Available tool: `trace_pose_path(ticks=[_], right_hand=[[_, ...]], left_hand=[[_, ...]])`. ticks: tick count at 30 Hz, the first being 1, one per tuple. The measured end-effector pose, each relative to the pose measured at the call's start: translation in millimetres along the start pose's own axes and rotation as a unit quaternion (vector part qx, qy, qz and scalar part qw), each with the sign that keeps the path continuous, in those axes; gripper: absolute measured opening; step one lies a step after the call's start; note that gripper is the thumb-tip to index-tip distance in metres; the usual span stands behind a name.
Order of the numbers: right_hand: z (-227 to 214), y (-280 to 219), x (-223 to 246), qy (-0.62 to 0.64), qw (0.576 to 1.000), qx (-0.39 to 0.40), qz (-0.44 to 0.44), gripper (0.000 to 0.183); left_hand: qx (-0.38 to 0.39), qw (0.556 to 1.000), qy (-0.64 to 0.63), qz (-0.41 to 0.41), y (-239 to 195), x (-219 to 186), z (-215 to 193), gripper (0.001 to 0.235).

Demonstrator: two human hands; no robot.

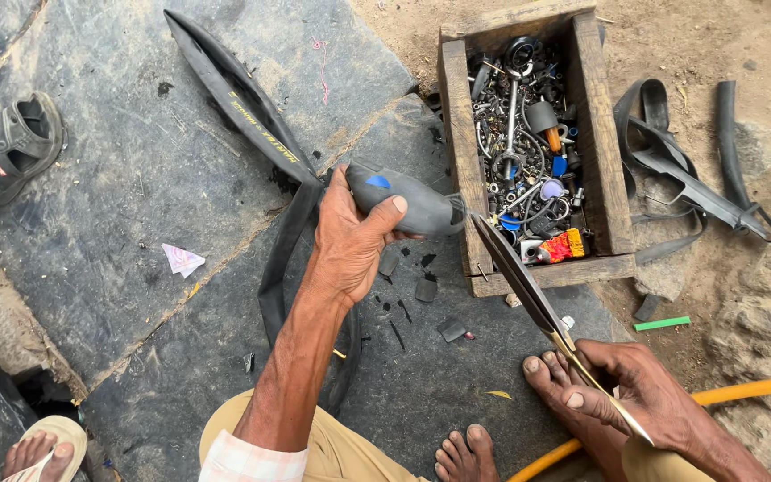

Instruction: The person sits on the ground and uses large shears to cut small rectangular pieces from a long strip of black rubber. The cut pieces are dropped onto the ground next to a wooden box filled with tools and other items.

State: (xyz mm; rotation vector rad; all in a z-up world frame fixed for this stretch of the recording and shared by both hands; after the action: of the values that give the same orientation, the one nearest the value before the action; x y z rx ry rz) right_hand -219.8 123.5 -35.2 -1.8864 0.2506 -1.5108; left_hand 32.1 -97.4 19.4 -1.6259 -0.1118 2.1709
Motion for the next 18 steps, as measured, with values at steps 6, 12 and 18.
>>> trace_pose_path(ticks=[6, 12, 18], right_hand=[[0.7, -0.4, -17.4, 0.054, 0.998, 0.002, -0.032, 0.062], [17.4, -1.6, -43.8, 0.014, 0.997, 0.071, -0.033, 0.055], [24.6, -6.9, -23.2, 0.108, 0.989, 0.098, -0.035, 0.043]], left_hand=[[-0.007, 1.0, 0.002, 0.017, -0.7, -3.0, -4.8, 0.043], [-0.004, 1.0, -0.02, -0.001, 0.0, -4.8, -4.5, 0.044], [-0.069, 0.997, -0.037, -0.015, 0.8, 27.5, -15.7, 0.06]])
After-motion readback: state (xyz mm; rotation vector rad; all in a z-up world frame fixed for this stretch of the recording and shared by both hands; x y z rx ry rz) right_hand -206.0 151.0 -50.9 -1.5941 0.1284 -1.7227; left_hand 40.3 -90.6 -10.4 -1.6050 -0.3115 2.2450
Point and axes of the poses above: each hand's wrist, its own y-axis towards the middle knuckle, its own z-axis out of the palm, x = y × z, the point moved 7 cm from there along y, towards the middle knuckle, and after that the axes turned 2 degrees about z, right-handed, at the moved point
